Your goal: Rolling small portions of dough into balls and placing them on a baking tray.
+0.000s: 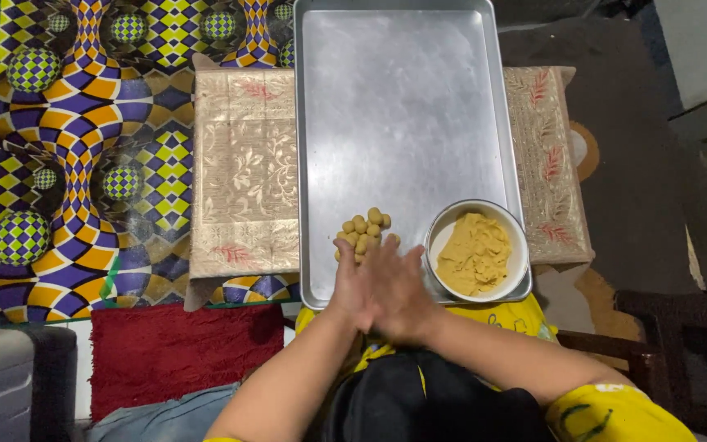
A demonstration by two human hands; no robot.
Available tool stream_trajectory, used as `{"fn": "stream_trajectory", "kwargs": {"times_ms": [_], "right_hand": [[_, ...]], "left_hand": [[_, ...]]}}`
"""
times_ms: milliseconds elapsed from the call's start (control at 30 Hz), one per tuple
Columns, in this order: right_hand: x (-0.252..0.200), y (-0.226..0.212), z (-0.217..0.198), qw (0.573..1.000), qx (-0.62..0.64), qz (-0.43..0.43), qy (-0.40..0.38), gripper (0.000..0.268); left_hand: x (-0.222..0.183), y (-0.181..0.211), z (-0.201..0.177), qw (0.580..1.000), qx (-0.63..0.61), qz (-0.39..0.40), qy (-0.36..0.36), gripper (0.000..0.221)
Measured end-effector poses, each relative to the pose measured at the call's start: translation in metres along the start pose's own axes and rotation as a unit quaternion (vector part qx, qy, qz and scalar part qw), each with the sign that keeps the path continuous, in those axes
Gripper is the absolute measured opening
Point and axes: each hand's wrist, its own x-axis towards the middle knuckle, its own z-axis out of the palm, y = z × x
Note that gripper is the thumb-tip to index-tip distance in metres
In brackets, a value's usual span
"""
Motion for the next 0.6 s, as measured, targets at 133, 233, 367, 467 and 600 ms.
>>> {"fn": "stream_trajectory", "kwargs": {"times_ms": [133, 233, 367, 467, 600], "right_hand": [[0.019, 0.017, -0.013, 0.993, -0.075, 0.094, -0.020, 0.106], [0.035, -0.011, -0.027, 0.990, -0.052, 0.123, -0.053, 0.105], [0.038, -0.047, -0.038, 0.961, -0.033, 0.164, -0.221, 0.128], [0.061, -0.043, -0.084, 0.964, 0.053, 0.206, -0.157, 0.093], [0.038, 0.017, -0.055, 0.969, 0.010, 0.202, -0.142, 0.086]], "left_hand": [[0.002, -0.014, 0.007, 0.997, -0.004, -0.005, 0.072, 0.124], [0.020, -0.021, -0.013, 0.994, -0.096, 0.004, 0.042, 0.116], [-0.004, -0.006, 0.015, 0.997, -0.056, 0.045, 0.016, 0.103], [0.004, 0.000, -0.006, 0.995, -0.092, 0.004, -0.031, 0.122], [0.015, -0.009, -0.023, 0.991, -0.097, -0.018, -0.086, 0.133]]}}
